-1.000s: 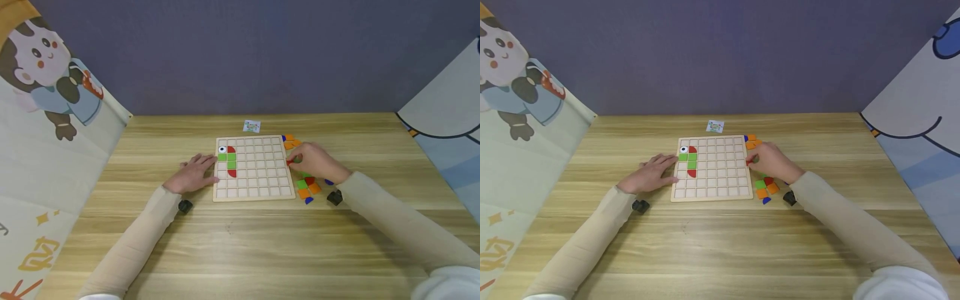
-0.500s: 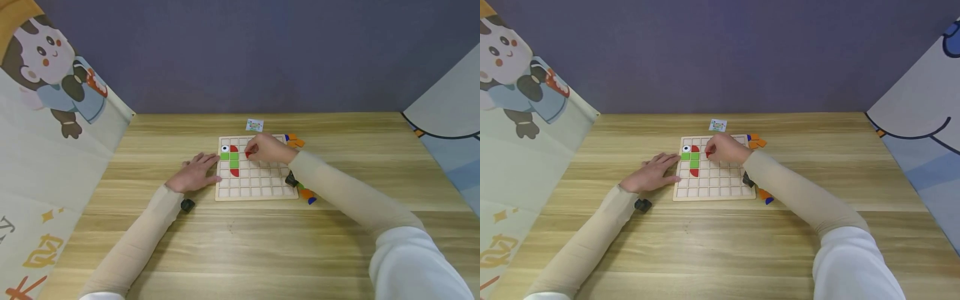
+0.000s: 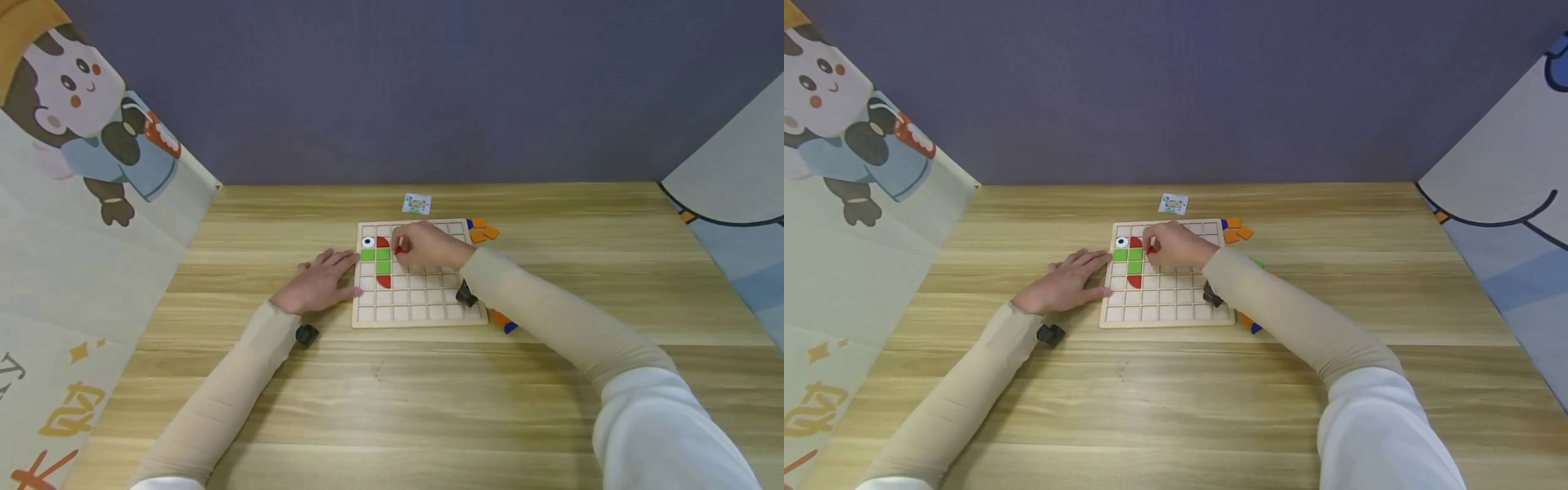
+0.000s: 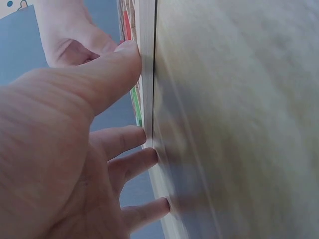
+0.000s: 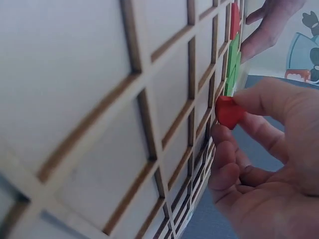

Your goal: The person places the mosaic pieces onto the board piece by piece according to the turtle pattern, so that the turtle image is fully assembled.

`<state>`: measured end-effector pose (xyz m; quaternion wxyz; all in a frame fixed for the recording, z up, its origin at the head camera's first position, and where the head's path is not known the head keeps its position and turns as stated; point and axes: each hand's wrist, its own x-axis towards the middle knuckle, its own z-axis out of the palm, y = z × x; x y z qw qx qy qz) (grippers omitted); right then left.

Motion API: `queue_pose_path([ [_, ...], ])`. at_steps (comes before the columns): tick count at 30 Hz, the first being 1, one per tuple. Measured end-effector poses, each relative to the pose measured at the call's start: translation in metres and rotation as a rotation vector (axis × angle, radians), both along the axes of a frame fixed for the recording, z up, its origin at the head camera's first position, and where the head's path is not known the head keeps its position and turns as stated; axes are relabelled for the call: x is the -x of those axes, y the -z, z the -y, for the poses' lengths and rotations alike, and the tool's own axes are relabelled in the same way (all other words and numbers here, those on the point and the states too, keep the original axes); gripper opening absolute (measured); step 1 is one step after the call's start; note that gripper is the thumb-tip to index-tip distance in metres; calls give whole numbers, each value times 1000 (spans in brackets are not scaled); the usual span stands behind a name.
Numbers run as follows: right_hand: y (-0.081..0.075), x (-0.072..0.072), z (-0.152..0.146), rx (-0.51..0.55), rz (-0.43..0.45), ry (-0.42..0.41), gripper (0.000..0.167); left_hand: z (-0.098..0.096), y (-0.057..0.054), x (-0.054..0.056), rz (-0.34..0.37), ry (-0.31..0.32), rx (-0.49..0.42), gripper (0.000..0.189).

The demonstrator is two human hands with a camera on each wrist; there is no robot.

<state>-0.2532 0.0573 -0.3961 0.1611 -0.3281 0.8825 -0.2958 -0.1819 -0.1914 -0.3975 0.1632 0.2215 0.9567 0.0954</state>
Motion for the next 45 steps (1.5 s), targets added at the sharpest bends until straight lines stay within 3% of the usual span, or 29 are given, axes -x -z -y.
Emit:
queue_pose_path([
  [8,0,1,-1,43,20,44,12,0,0,0,3,-2,2,76],
  [16,-1,-2,-3,-22,-70,67,4,0,0,1,-3,4,0,76],
  [24,3,-3,-3,29,-81,12,9,0,2,1,-3,8,-1,77],
  [35,1,-3,-3,-43,-135,32,9,1,2,2,-8,8,-11,76],
  [45,-4,-10,-51,-12,-120,113,16,2,3,3,-9,19,-37,76],
])
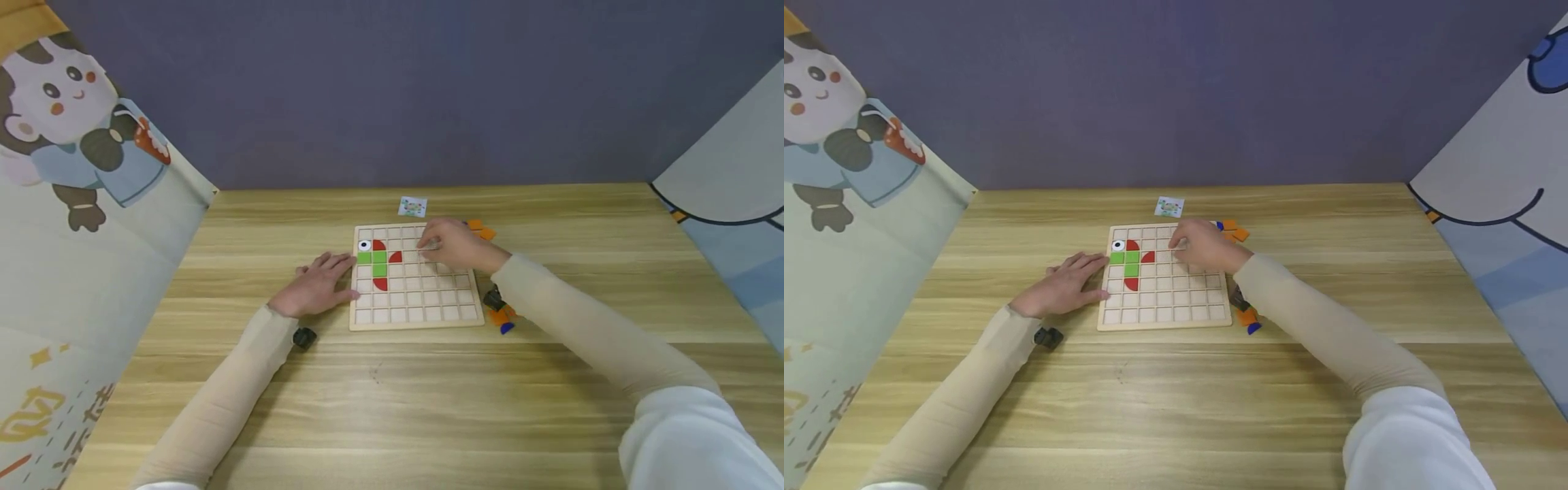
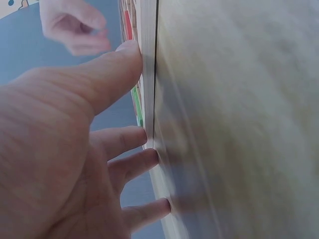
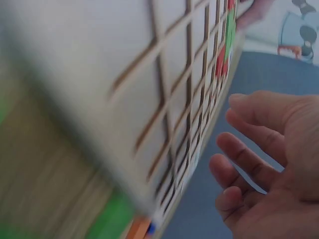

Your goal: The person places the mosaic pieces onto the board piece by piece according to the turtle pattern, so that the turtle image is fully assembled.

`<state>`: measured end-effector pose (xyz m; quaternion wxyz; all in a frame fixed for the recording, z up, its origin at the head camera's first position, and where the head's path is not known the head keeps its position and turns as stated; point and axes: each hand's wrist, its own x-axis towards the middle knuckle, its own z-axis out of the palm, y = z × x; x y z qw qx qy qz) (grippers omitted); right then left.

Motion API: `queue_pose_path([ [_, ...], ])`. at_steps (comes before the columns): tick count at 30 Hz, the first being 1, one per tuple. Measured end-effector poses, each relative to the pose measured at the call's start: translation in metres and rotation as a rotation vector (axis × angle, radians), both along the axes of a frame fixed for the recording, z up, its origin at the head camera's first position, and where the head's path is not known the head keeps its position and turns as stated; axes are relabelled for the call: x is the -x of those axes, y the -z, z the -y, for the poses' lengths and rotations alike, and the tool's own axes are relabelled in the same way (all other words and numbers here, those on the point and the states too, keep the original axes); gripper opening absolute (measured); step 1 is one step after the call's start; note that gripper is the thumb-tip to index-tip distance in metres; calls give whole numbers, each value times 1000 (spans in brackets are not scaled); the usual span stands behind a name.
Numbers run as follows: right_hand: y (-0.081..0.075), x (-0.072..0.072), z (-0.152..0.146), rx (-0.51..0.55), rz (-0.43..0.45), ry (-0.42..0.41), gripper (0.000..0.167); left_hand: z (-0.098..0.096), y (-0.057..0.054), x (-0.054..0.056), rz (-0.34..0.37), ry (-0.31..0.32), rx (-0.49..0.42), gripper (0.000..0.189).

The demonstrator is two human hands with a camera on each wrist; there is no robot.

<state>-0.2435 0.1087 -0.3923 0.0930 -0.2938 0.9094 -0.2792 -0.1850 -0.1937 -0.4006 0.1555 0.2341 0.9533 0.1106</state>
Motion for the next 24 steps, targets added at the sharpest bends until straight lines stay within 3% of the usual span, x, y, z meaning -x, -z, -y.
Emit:
queue_pose_path([
  [8,-2,4,-74,0,85,205,23,3,-3,-1,8,-1,17,76],
  [12,6,10,-99,-37,68,239,21,3,-4,-1,11,-3,25,75],
  [24,21,13,-112,-53,23,326,5,-1,-3,-1,23,3,15,76],
])
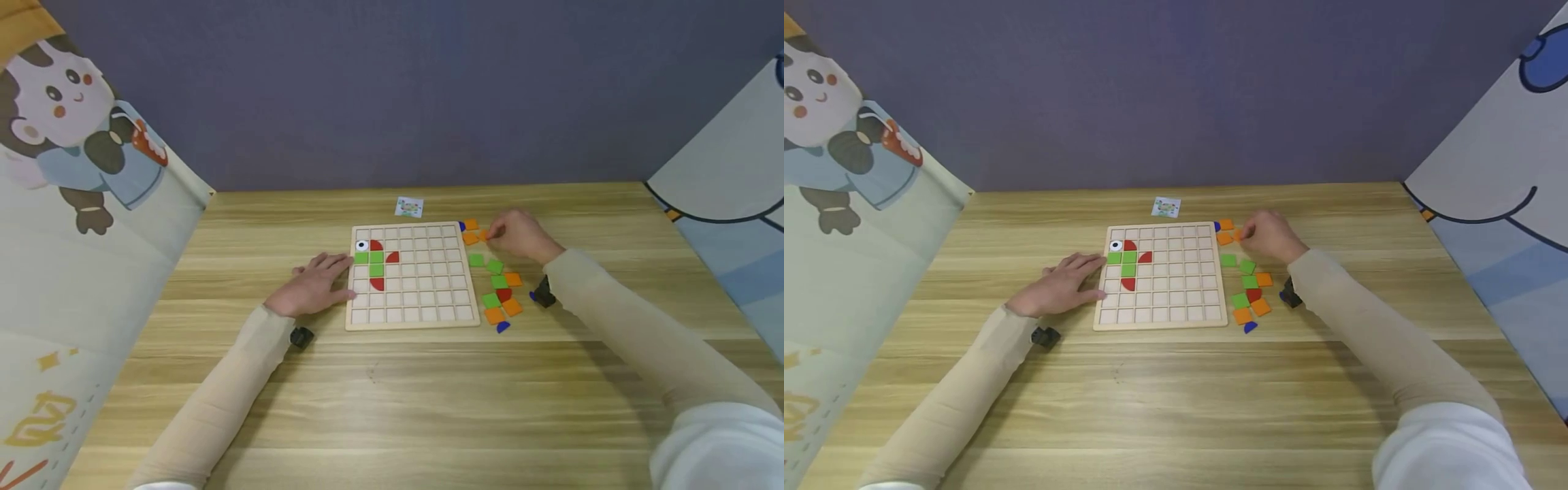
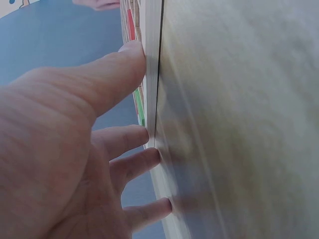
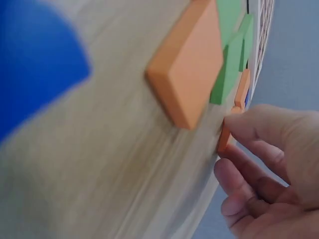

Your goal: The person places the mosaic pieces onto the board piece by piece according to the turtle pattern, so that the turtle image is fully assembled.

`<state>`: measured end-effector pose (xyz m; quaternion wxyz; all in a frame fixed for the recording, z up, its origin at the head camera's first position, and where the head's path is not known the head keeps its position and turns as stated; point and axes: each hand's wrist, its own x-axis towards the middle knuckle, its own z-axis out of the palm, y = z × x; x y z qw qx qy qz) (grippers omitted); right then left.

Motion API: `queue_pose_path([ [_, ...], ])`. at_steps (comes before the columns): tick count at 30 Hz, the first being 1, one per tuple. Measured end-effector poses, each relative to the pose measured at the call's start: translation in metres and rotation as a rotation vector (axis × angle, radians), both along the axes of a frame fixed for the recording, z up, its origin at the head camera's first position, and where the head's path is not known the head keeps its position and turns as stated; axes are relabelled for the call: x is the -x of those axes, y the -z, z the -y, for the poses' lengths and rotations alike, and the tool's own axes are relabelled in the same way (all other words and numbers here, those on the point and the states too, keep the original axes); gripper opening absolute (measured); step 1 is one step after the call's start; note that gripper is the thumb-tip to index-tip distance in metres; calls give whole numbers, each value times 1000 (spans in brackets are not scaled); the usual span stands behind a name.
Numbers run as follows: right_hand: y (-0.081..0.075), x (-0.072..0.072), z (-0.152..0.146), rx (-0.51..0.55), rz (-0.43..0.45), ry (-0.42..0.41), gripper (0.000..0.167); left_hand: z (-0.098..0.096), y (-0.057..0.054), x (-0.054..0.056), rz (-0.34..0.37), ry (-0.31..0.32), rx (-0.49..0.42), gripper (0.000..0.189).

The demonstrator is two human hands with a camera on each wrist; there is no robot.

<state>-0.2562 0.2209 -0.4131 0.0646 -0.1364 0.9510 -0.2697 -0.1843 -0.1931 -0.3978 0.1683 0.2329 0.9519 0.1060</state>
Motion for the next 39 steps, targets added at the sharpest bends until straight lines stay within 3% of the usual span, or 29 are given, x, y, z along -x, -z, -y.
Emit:
queue_pose_path([
  [5,-6,1,2,32,63,47,16,0,0,0,-8,4,-12,76],
  [10,-23,1,13,66,76,49,26,3,1,-1,-15,13,-17,76],
  [13,-33,-6,35,83,52,-16,27,4,1,-3,-14,14,-10,76],
  [20,-34,-30,103,103,-78,-338,19,1,-2,-4,-14,21,2,75],
  [25,-27,-37,141,78,-48,-445,15,0,-4,-3,6,16,13,75],
  [32,-18,-35,161,61,16,-423,16,-1,-3,-2,27,5,26,76],
  [39,-19,-37,166,63,26,-410,16,0,-4,-2,17,2,27,75],
])
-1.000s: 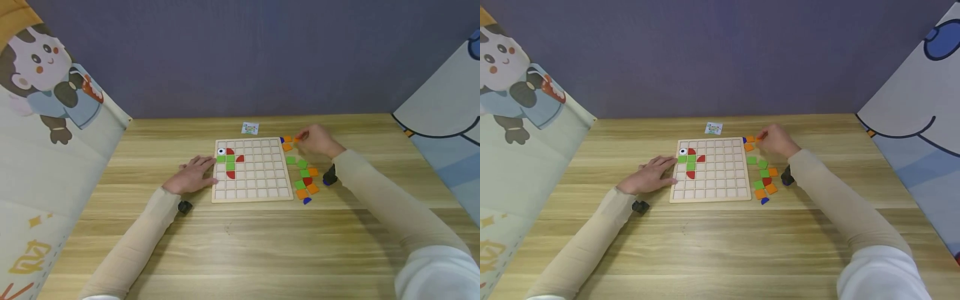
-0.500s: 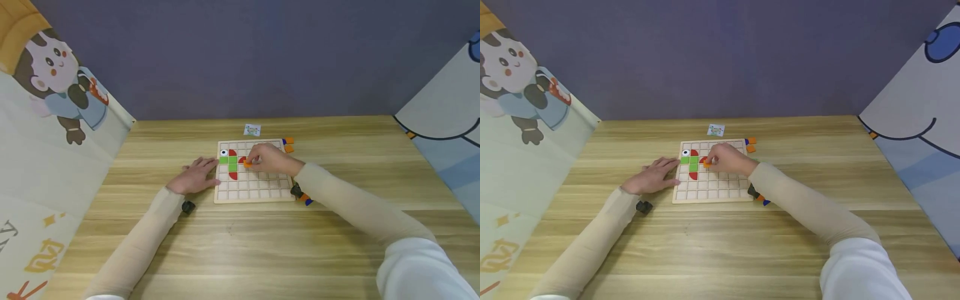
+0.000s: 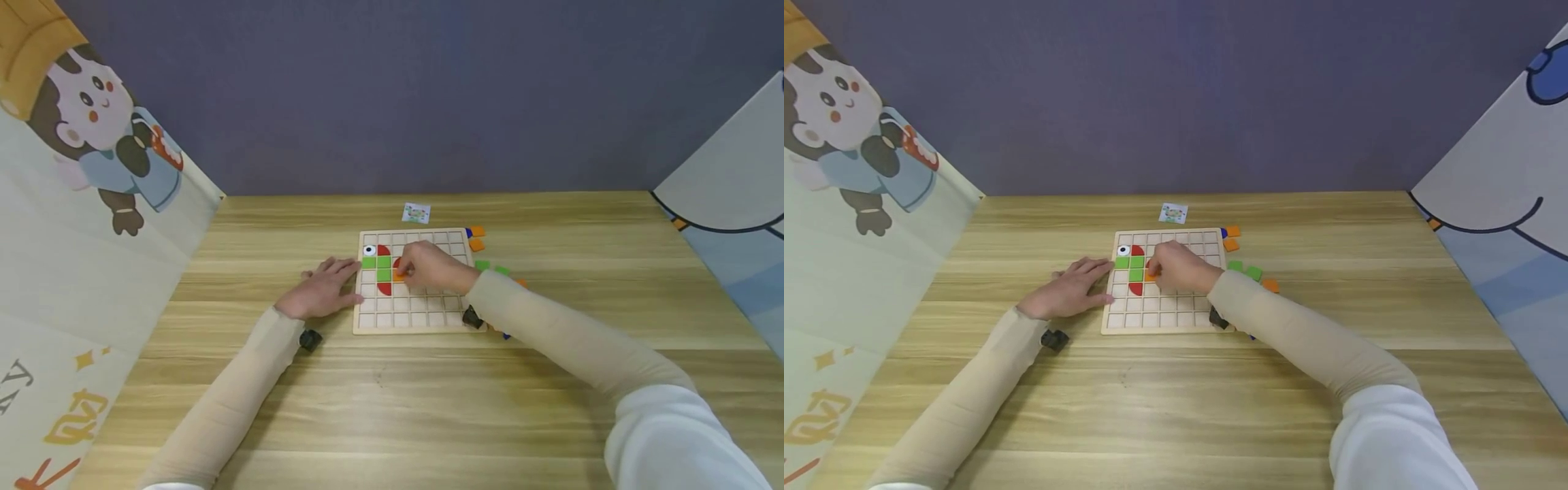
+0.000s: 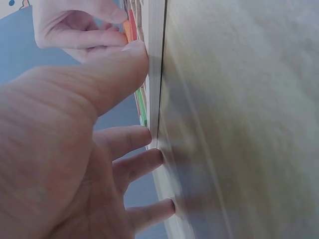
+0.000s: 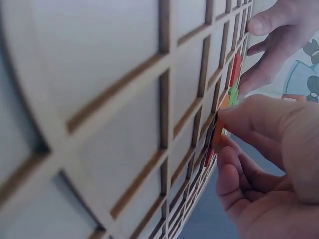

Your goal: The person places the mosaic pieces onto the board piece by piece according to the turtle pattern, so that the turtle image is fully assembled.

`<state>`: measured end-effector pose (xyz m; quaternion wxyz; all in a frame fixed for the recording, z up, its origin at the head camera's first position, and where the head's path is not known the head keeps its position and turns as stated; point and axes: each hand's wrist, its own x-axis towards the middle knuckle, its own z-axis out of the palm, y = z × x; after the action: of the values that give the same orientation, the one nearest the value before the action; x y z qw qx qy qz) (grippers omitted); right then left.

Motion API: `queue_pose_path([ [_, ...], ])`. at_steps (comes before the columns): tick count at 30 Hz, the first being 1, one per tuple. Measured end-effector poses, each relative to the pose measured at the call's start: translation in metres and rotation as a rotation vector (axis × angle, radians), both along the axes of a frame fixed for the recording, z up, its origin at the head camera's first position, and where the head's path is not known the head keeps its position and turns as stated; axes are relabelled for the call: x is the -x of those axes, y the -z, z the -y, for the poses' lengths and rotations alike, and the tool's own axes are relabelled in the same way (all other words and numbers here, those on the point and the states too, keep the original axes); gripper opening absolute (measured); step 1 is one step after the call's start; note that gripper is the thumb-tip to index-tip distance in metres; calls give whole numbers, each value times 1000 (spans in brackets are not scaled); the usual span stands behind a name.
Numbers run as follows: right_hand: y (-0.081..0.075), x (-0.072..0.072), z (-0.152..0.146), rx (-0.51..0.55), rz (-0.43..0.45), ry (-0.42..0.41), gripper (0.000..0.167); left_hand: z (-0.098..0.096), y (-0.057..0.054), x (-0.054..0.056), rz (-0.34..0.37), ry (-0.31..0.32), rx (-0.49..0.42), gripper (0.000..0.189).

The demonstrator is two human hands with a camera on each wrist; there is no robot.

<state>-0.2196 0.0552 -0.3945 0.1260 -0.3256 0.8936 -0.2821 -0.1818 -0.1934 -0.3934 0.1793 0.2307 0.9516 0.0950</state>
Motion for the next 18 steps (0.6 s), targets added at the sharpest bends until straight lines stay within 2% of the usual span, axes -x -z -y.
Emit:
queue_pose_path([
  [5,1,-1,-6,-35,-32,-42,15,-1,2,2,-5,-6,-7,75],
  [9,-1,4,-22,-45,-56,-57,22,-3,1,3,-9,-11,-19,76],
  [12,-8,15,-46,-14,-33,36,24,-5,0,4,-20,-13,-28,75],
  [14,-11,26,-68,7,-22,130,24,-7,0,6,-28,-12,-32,75],
  [16,-11,36,-92,19,-18,213,24,-8,1,7,-34,-13,-31,75],
  [18,-8,45,-114,-1,-18,261,23,-10,1,9,-34,-16,-31,75],
])
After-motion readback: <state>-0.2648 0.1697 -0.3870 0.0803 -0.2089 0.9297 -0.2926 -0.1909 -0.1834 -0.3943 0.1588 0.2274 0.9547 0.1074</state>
